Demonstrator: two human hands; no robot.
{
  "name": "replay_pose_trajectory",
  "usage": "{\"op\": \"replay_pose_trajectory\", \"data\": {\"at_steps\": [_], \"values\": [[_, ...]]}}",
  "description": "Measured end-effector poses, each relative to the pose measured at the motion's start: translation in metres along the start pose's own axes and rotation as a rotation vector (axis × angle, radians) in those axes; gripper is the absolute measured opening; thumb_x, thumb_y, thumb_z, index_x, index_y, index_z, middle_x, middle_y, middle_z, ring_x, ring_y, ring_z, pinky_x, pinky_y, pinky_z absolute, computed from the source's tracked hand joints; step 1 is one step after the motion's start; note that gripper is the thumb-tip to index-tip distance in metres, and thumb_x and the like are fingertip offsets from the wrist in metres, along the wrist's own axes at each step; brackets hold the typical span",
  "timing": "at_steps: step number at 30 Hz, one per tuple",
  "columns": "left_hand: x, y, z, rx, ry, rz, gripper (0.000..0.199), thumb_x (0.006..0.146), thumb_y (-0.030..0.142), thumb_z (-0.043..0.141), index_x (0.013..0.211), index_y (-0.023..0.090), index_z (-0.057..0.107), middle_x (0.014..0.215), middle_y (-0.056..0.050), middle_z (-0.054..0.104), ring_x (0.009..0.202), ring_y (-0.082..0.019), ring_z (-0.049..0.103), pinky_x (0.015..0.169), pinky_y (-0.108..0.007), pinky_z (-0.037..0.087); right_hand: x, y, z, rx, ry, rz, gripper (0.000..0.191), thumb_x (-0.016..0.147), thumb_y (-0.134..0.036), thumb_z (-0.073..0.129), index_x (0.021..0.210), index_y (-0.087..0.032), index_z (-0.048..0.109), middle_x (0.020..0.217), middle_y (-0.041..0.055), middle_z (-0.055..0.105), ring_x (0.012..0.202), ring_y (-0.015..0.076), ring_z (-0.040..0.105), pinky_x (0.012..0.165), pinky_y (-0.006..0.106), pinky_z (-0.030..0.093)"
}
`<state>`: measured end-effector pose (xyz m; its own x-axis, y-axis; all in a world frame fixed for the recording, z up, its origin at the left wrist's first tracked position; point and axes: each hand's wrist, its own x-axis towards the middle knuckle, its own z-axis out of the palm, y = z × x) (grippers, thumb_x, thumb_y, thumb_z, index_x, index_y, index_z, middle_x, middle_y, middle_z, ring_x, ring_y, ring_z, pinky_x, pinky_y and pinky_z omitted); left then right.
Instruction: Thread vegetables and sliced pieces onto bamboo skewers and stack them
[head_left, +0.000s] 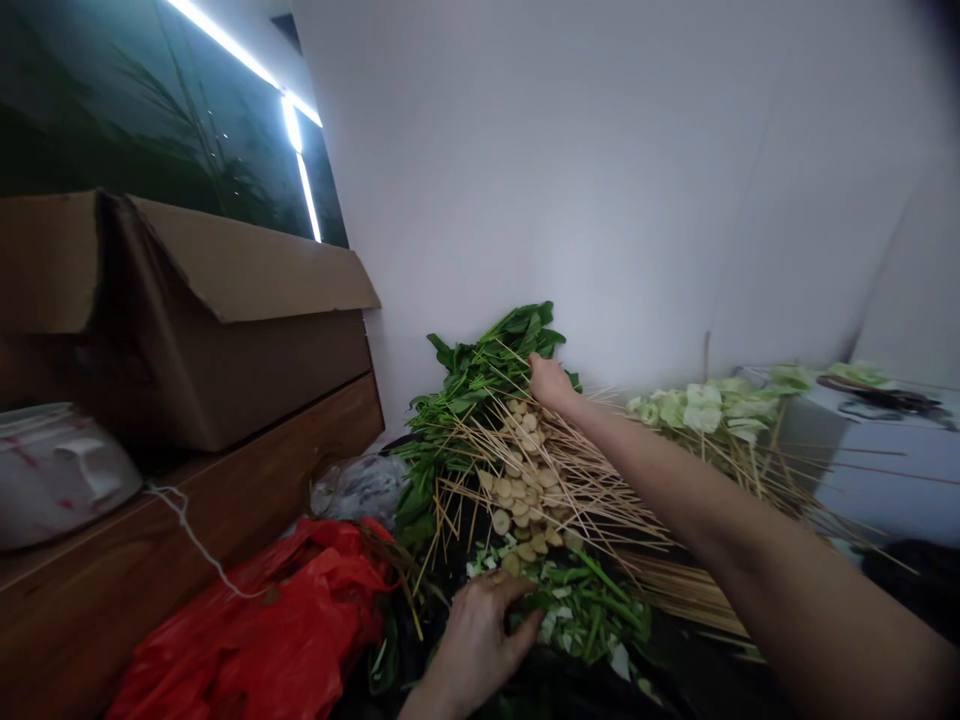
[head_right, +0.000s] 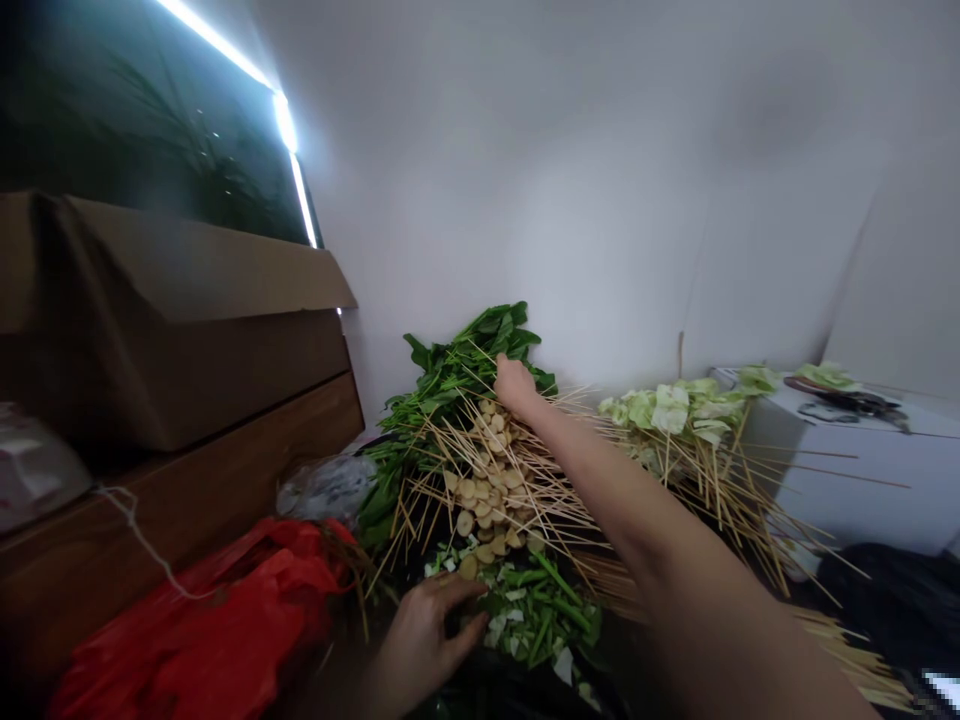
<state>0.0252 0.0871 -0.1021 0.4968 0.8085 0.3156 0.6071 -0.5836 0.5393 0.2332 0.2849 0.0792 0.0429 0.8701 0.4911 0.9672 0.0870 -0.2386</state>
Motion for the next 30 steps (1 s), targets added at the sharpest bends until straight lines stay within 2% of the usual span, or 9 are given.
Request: {"op": "replay_pose_trajectory", "data": {"at_steps": [5,9,12,16,20,22,24,26,30], "values": [[0.003,-0.002,-0.002,0.044,0.001,0.042,0.024,0.086,0.031,0.059,0.104,0.023,0.072,0.095,-0.007,0.074,0.091,-0.024,0.068,0.08,-0.033,0.051,-0.017,-0.001,-0.025,-0.121,0.058,-0.064,0.034,0.095,-0.033,0.056,0.123,-0.015,0.056,0.123,0.0111,0.059,0.105,0.0233,0.061,0.088,0.044,0.052],[0.007,-0.002,-0.005,0.067,0.003,0.083,0.025,0.088,0.033,0.056,0.103,0.021,0.073,0.095,-0.008,0.075,0.09,-0.024,0.069,0.081,-0.032,0.051,-0.042,0.011,-0.049,-0.177,0.056,-0.144,0.029,0.099,-0.02,0.037,0.12,-0.008,0.055,0.12,0.021,0.059,0.112,0.0301,0.053,0.095,0.045,0.039],[0.01,-0.002,-0.006,0.077,-0.008,0.105,0.026,0.09,0.033,0.054,0.103,0.021,0.073,0.096,-0.008,0.075,0.09,-0.023,0.069,0.081,-0.032,0.051,-0.076,0.028,-0.065,-0.197,0.003,-0.193,0.03,0.098,-0.02,0.035,0.117,-0.01,0.056,0.119,0.0195,0.06,0.111,0.03,0.051,0.093,0.041,0.036],[0.012,-0.005,-0.004,0.096,-0.016,0.13,0.028,0.091,0.035,0.052,0.104,0.022,0.073,0.099,-0.008,0.076,0.091,-0.023,0.07,0.081,-0.032,0.052,-0.144,0.058,-0.078,-0.198,-0.134,-0.266,0.029,0.098,-0.023,0.035,0.105,-0.017,0.062,0.107,0.0113,0.067,0.098,0.0228,0.056,0.085,0.032,0.038],[0.013,-0.008,-0.004,0.09,0.016,0.148,0.029,0.092,0.035,0.051,0.106,0.022,0.072,0.105,-0.008,0.075,0.096,-0.024,0.07,0.087,-0.034,0.051,-0.218,0.096,-0.074,-0.224,-0.302,-0.258,0.026,0.096,-0.022,0.042,0.09,-0.019,0.067,0.092,0.0066,0.07,0.084,0.0186,0.061,0.075,0.027,0.04],[0.014,-0.008,-0.007,0.062,0.063,0.142,0.03,0.092,0.035,0.051,0.109,0.022,0.072,0.107,-0.008,0.075,0.097,-0.024,0.069,0.088,-0.034,0.051,-0.25,0.115,-0.065,-0.265,-0.367,-0.217,0.025,0.094,-0.02,0.044,0.084,-0.018,0.068,0.085,0.0076,0.071,0.08,0.0192,0.063,0.071,0.027,0.04],[0.015,-0.008,-0.013,0.013,0.121,0.12,0.03,0.091,0.035,0.053,0.109,0.022,0.072,0.107,-0.008,0.075,0.096,-0.024,0.07,0.087,-0.033,0.051,-0.277,0.131,-0.054,-0.313,-0.406,-0.184,0.023,0.093,-0.018,0.047,0.084,-0.015,0.068,0.087,0.0113,0.071,0.081,0.0214,0.065,0.071,0.028,0.041],[0.016,-0.007,-0.019,-0.04,0.179,0.059,0.03,0.089,0.035,0.055,0.107,0.02,0.073,0.102,-0.007,0.076,0.088,-0.023,0.07,0.082,-0.031,0.052,-0.297,0.141,-0.044,-0.36,-0.428,-0.157,0.02,0.09,-0.015,0.048,0.086,-0.012,0.068,0.089,0.0154,0.07,0.081,0.0239,0.065,0.069,0.03,0.041],[0.019,-0.004,-0.029,-0.214,0.259,-0.084,0.033,0.084,0.039,0.061,0.105,0.017,0.074,0.083,-0.006,0.076,0.072,-0.02,0.068,0.07,-0.029,0.051,-0.318,0.148,-0.033,-0.414,-0.454,-0.144,0.025,0.087,-0.004,0.044,0.092,-0.012,0.067,0.094,0.015,0.07,0.079,0.0216,0.066,0.067,0.029,0.041]]}}
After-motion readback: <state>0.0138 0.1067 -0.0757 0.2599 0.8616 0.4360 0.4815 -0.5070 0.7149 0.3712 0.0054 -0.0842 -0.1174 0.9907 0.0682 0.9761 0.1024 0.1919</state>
